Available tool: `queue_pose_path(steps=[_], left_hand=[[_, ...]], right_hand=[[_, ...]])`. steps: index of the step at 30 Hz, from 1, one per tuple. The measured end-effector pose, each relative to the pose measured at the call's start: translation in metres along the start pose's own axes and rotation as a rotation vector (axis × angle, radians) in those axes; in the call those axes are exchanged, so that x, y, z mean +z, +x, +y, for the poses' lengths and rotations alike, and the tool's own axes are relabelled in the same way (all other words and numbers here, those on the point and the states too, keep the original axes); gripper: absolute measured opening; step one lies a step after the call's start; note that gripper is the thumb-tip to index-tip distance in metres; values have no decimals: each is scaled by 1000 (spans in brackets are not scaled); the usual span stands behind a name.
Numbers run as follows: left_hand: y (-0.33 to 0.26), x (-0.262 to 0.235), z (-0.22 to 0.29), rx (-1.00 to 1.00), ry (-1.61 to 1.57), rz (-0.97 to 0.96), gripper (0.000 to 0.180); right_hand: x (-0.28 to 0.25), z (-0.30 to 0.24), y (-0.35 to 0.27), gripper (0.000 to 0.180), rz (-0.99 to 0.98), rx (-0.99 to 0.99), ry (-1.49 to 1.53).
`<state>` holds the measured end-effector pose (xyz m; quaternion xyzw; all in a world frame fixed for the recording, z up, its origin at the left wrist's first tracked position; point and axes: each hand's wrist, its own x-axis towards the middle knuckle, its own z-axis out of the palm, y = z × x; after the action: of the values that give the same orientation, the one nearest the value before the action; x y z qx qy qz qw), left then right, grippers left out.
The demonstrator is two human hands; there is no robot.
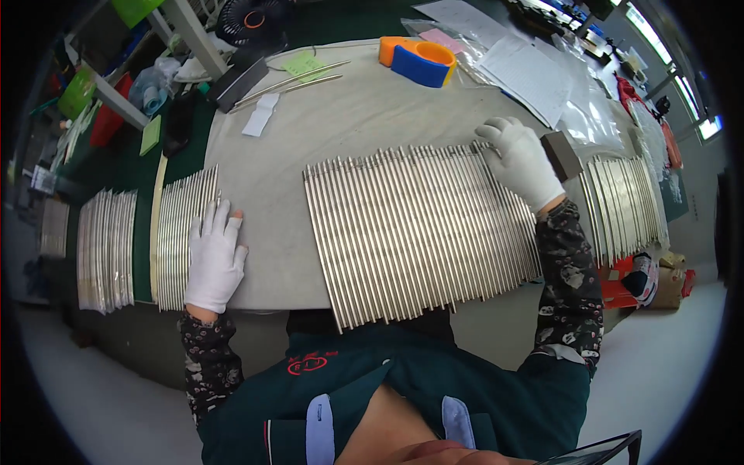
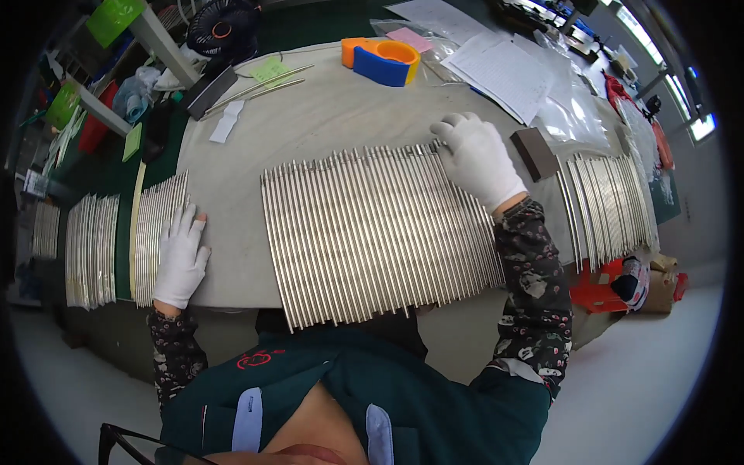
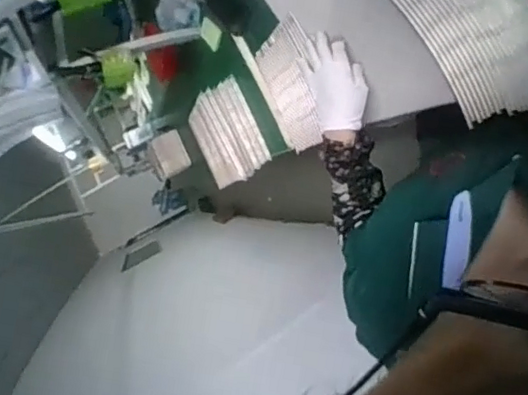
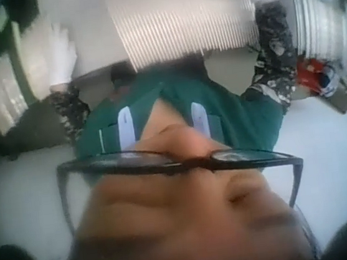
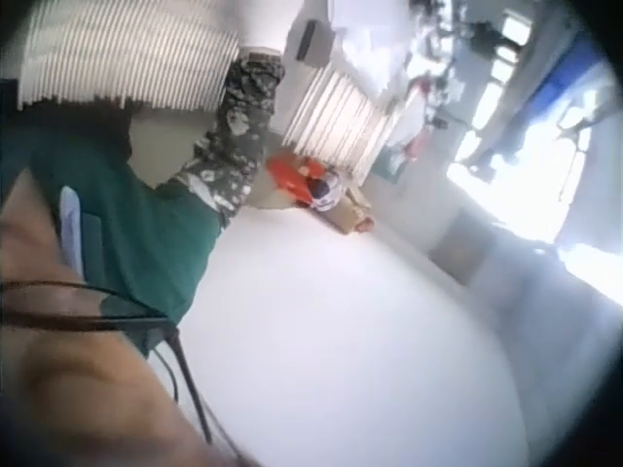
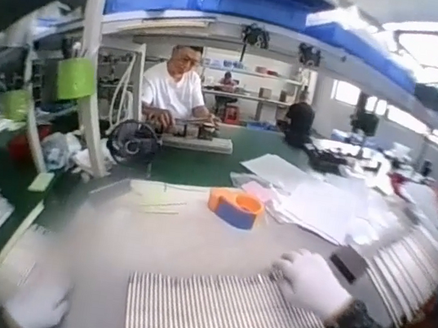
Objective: Sand the ends of bundles of thin wooden or bamboo rods at a workbench.
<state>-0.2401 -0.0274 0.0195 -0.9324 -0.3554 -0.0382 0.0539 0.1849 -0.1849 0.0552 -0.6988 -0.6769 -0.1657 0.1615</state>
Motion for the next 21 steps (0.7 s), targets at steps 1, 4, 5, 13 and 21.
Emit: queue_pose_path(steps=[1,4,5,13,21], left_hand=[[0,-6,13,-13,21,12,56],[-3,-30,59,66,-129,16,59],[-6,-32,74,155,-225,-26,65],[-12,4,110,545,-542,-154,91],[47,-43,68,442,-365,-36,62]], right_hand=[[-4,9,-7,24,-42,22,-48],[-3,8,-27,32,-86,-9,69],[-5,0,-35,35,-112,-20,85],[-17,-17,-69,45,-207,88,-44],[-25,-163,-79,66,-418,-255,394]])
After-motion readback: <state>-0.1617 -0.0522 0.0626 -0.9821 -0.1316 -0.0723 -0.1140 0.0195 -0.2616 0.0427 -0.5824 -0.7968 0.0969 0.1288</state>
